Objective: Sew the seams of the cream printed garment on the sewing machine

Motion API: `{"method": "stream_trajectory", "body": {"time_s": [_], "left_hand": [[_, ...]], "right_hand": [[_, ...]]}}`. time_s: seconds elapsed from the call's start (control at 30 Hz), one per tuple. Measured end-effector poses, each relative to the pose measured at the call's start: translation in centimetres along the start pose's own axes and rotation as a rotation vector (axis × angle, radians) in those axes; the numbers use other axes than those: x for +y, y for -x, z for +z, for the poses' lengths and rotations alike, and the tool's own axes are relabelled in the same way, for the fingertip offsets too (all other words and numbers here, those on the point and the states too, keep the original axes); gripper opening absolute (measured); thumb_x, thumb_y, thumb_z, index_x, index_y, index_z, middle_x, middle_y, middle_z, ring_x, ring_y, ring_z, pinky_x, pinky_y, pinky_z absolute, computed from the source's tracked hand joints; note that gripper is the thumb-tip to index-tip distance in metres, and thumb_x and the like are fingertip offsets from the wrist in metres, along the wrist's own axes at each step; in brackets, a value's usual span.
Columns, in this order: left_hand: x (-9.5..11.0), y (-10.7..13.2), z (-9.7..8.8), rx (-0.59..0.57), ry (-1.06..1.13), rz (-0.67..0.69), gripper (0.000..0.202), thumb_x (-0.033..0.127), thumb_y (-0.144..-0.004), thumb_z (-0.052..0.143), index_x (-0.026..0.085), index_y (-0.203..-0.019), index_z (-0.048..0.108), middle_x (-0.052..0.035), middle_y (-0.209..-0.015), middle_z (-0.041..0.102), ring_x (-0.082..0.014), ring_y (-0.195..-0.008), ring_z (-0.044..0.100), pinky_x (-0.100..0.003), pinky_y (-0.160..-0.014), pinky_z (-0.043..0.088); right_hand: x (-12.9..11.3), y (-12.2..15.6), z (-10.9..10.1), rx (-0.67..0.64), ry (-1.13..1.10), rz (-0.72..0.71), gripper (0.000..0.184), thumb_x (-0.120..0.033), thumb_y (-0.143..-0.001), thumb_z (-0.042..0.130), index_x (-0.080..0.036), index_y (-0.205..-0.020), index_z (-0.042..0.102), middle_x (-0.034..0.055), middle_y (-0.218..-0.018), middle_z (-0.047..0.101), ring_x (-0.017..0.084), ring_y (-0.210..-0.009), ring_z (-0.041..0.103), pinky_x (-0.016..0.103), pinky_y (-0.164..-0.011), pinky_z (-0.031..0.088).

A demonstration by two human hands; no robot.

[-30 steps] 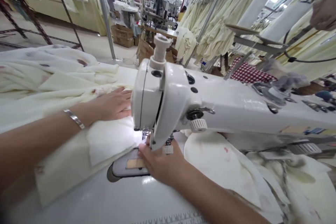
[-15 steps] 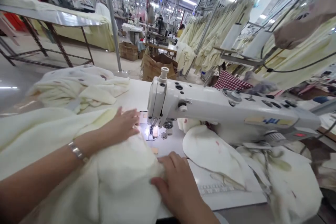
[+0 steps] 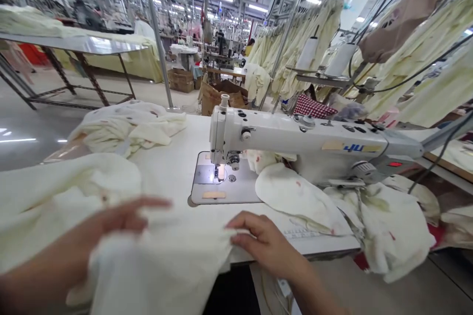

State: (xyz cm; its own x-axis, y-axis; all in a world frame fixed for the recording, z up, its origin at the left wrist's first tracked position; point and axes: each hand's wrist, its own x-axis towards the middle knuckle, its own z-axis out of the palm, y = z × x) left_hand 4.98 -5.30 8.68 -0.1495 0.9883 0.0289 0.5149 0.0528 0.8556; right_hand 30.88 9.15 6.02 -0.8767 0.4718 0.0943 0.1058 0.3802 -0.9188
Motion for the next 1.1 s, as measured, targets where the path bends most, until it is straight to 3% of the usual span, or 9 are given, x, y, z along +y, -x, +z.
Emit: {"method": "stream_trajectory", "body": {"time_s": [0.1,0.23,0.33,0.47,0.6,0.67,0.8,1.0,1.1], "left_hand": [[0.1,-2.2,-1.6,0.188,0.492,-0.267,0.028,0.045,-0.084,0.048,0.021,-0.094,0.06,-0.0024,-0.077,0.07,-0.0187,-0.065,0.065,-0.03,-0.059,0.054],[0.6,-2.7,-3.1,0.265,0.77,-0.399,0.024,0.043,-0.078,0.061,0.02,-0.086,0.058,-0.0024,-0.077,0.07,-0.0196,-0.068,0.065,-0.032,-0.063,0.056],[0.3,-2.0,-3.4,0.19,0.712,-0.424,0.026,0.041,-0.074,0.066,0.021,-0.087,0.056,-0.0013,-0.075,0.069,-0.0205,-0.066,0.066,-0.034,-0.06,0.056],[-0.1,-1.9,-3.5,0.216,0.509,-0.368,0.036,0.041,-0.067,0.073,0.025,-0.094,0.053,0.0011,-0.08,0.068,-0.0201,-0.071,0.066,-0.029,-0.059,0.056],[0.3,-2.5,-3.4,0.234,0.397,-0.279,0.051,0.043,-0.067,0.072,0.028,-0.108,0.045,0.0052,-0.074,0.062,-0.0157,-0.061,0.062,-0.022,-0.048,0.051],[0.5,-2.5,-3.4,0.223,0.29,-0.203,0.041,0.044,-0.071,0.069,0.027,-0.105,0.052,0.0047,-0.074,0.06,-0.0133,-0.062,0.06,-0.02,-0.05,0.048],[0.7,-2.1,-3.5,0.141,-0.002,-0.058,0.019,0.04,-0.075,0.066,0.027,-0.089,0.067,0.0018,-0.086,0.067,-0.0162,-0.082,0.062,-0.025,-0.073,0.05],[0.9,-2.0,-3.1,0.227,-0.423,0.217,0.021,0.026,-0.087,0.044,0.023,-0.089,0.064,-0.0024,-0.084,0.063,-0.0183,-0.082,0.058,-0.033,-0.077,0.046],[0.8,-2.6,-3.5,0.198,-0.369,0.221,0.018,0.028,-0.087,0.044,0.02,-0.08,0.058,-0.0057,-0.095,0.059,-0.0204,-0.092,0.055,-0.036,-0.081,0.045]], "right_hand": [[0.1,-0.4,0.2,-0.054,-0.389,0.179,0.034,-0.044,-0.085,0.057,-0.024,-0.112,0.056,0.005,-0.09,0.066,0.019,-0.078,0.063,0.031,-0.068,0.05],[0.4,-0.7,0.8,0.059,-0.602,0.245,0.031,-0.047,-0.077,0.067,-0.02,-0.093,0.061,0.0019,-0.079,0.065,0.014,-0.069,0.061,0.027,-0.066,0.047],[0.3,-1.0,1.2,0.263,-0.528,0.205,0.028,-0.044,-0.072,0.072,-0.019,-0.078,0.06,0.0001,-0.072,0.062,0.012,-0.062,0.057,0.024,-0.06,0.045],[0.5,-1.6,1.7,0.457,-0.363,-0.012,0.035,-0.045,-0.07,0.072,-0.019,-0.06,0.051,-0.0007,-0.064,0.055,0.012,-0.059,0.052,0.023,-0.054,0.044],[1.0,-1.7,1.5,0.589,-0.199,-0.122,0.02,-0.034,-0.076,0.069,-0.021,-0.069,0.056,-0.0004,-0.067,0.058,0.013,-0.063,0.056,0.023,-0.055,0.047],[1.0,-1.6,1.1,0.568,-0.061,-0.177,0.005,-0.028,-0.08,0.066,-0.023,-0.08,0.065,0.0015,-0.073,0.063,0.015,-0.069,0.06,0.025,-0.059,0.05],[0.1,-1.3,0.2,0.529,0.264,-0.227,0.012,-0.022,-0.077,0.069,-0.025,-0.088,0.071,0.003,-0.081,0.069,0.018,-0.074,0.065,0.026,-0.063,0.054],[-1.0,-1.4,0.1,0.483,0.761,-0.383,0.009,-0.017,-0.083,0.06,-0.021,-0.089,0.066,0.003,-0.073,0.064,0.015,-0.064,0.061,0.024,-0.054,0.05],[-1.7,-1.5,-0.6,0.434,0.891,-0.462,0.008,-0.014,-0.083,0.056,-0.019,-0.085,0.062,0.0071,-0.082,0.063,0.019,-0.076,0.061,0.031,-0.062,0.051]]}}
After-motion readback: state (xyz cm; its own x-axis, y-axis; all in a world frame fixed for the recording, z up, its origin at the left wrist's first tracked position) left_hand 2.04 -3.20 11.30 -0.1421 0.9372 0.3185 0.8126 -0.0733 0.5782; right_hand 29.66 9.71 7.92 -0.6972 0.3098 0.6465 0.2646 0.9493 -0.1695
